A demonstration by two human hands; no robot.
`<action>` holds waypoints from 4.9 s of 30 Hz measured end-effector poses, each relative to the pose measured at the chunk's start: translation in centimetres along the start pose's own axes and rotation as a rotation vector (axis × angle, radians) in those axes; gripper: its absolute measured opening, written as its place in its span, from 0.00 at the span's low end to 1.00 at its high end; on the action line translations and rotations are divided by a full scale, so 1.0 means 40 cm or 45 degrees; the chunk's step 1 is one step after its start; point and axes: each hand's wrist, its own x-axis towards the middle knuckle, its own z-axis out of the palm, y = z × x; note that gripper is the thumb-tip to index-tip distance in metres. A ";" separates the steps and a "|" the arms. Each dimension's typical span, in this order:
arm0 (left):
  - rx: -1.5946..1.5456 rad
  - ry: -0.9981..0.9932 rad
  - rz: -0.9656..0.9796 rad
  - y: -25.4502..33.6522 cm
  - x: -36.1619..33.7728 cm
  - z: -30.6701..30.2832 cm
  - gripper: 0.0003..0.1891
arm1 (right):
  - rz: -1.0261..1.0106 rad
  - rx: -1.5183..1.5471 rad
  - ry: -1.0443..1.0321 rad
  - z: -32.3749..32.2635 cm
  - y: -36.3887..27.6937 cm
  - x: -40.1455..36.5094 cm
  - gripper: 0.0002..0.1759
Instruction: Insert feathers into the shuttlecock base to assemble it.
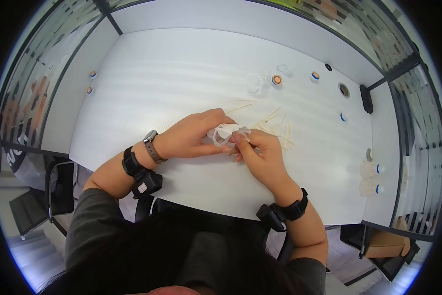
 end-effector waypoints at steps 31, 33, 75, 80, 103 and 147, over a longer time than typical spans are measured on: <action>0.076 0.523 0.202 -0.016 -0.003 -0.016 0.16 | -0.546 -0.995 -0.430 -0.019 -0.042 0.011 0.29; 0.068 0.545 0.183 -0.006 -0.004 -0.017 0.15 | -0.549 -1.008 -0.420 -0.017 -0.045 0.009 0.28; 0.008 0.251 0.007 -0.020 0.004 -0.006 0.13 | -0.287 -0.151 0.113 -0.009 0.010 0.007 0.09; -0.035 0.218 0.017 -0.017 -0.001 -0.010 0.11 | -0.301 -0.284 0.040 -0.015 -0.004 0.010 0.11; -0.411 0.482 -0.204 -0.029 0.004 0.006 0.13 | -0.085 0.027 0.276 -0.032 0.010 0.027 0.13; -0.429 0.213 -0.313 -0.044 -0.006 0.006 0.13 | -0.143 0.271 0.171 -0.010 -0.004 0.016 0.12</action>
